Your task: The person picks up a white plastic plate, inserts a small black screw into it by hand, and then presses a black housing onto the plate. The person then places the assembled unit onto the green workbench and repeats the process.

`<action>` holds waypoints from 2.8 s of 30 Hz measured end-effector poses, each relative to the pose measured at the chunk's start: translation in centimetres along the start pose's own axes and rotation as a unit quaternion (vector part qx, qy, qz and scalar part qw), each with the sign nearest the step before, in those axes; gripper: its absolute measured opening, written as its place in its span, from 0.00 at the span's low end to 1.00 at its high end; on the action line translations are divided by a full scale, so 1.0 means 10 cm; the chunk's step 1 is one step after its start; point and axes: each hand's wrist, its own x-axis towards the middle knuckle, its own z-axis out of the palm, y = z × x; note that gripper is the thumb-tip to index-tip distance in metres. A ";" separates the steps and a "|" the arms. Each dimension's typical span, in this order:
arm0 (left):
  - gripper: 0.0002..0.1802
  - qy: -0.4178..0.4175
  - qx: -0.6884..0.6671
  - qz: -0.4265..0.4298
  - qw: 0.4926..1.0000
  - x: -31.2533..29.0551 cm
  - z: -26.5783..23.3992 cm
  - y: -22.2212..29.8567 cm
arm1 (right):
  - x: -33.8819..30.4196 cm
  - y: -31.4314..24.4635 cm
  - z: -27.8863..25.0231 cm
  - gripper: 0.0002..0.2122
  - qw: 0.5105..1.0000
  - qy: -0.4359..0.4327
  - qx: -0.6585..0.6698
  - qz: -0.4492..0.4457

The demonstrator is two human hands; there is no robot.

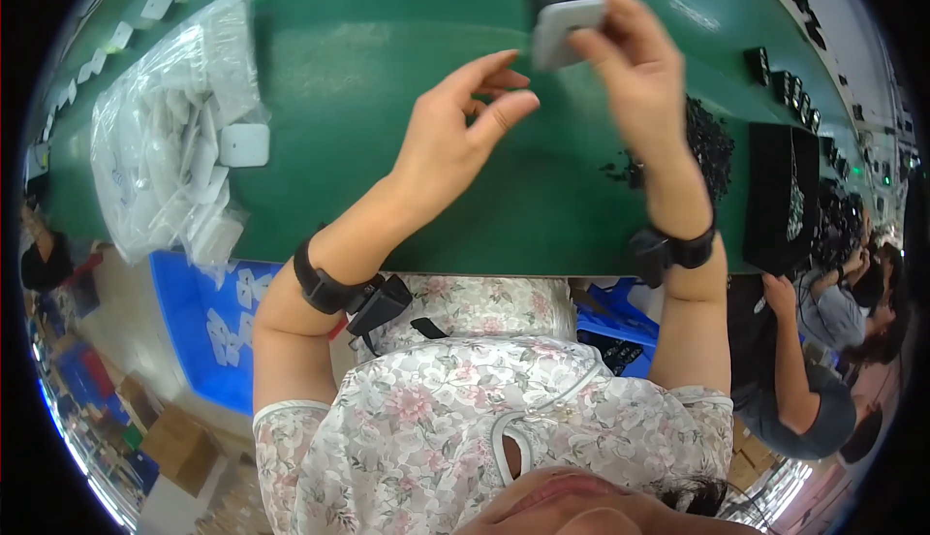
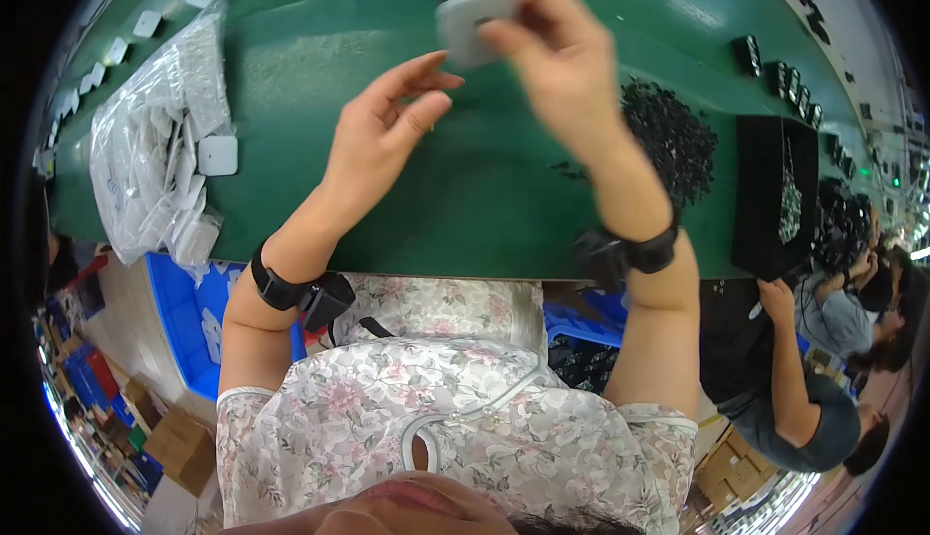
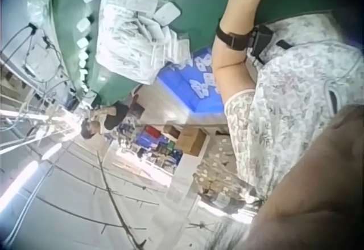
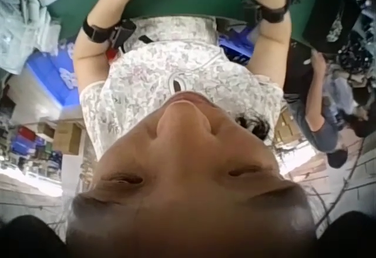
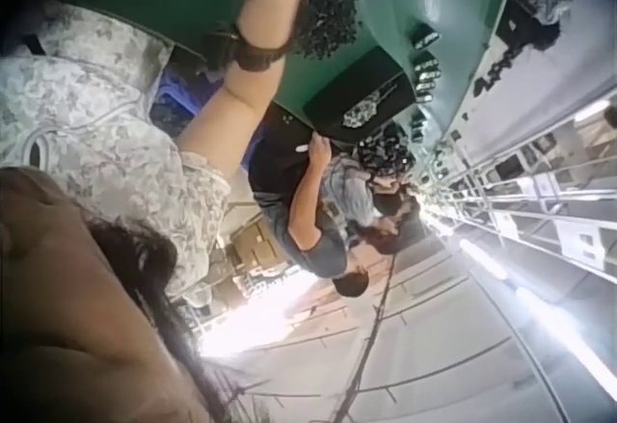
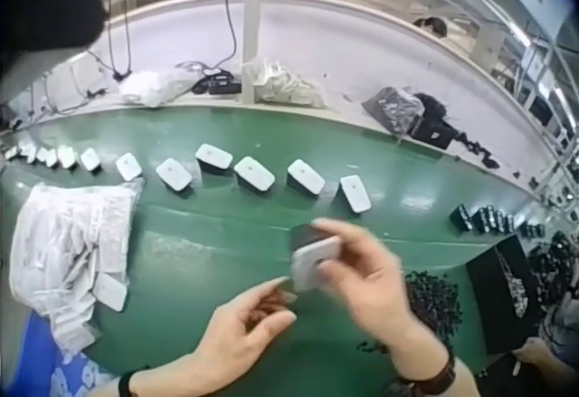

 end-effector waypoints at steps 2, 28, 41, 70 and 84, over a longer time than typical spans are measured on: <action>0.21 0.020 0.144 0.088 0.985 -0.12 -0.12 0.00 | 0.21 0.08 -0.42 0.20 0.988 0.004 -0.154 -0.030; 0.19 0.072 0.768 0.106 0.627 -0.75 -1.82 0.13 | 0.04 0.35 -1.67 0.10 0.893 -0.015 -0.445 0.067; 0.15 -0.015 0.127 -0.006 0.992 -0.02 -0.39 0.09 | -0.48 0.50 -1.07 0.04 0.838 -0.051 -0.543 -0.012; 0.07 -0.015 0.137 0.069 0.988 0.01 0.07 0.06 | -0.50 0.09 0.20 0.04 0.995 0.041 -0.091 0.002; 0.10 -0.057 -0.135 -0.129 0.981 0.02 0.04 0.04 | -0.49 0.01 0.19 0.04 0.965 0.039 -0.253 -0.052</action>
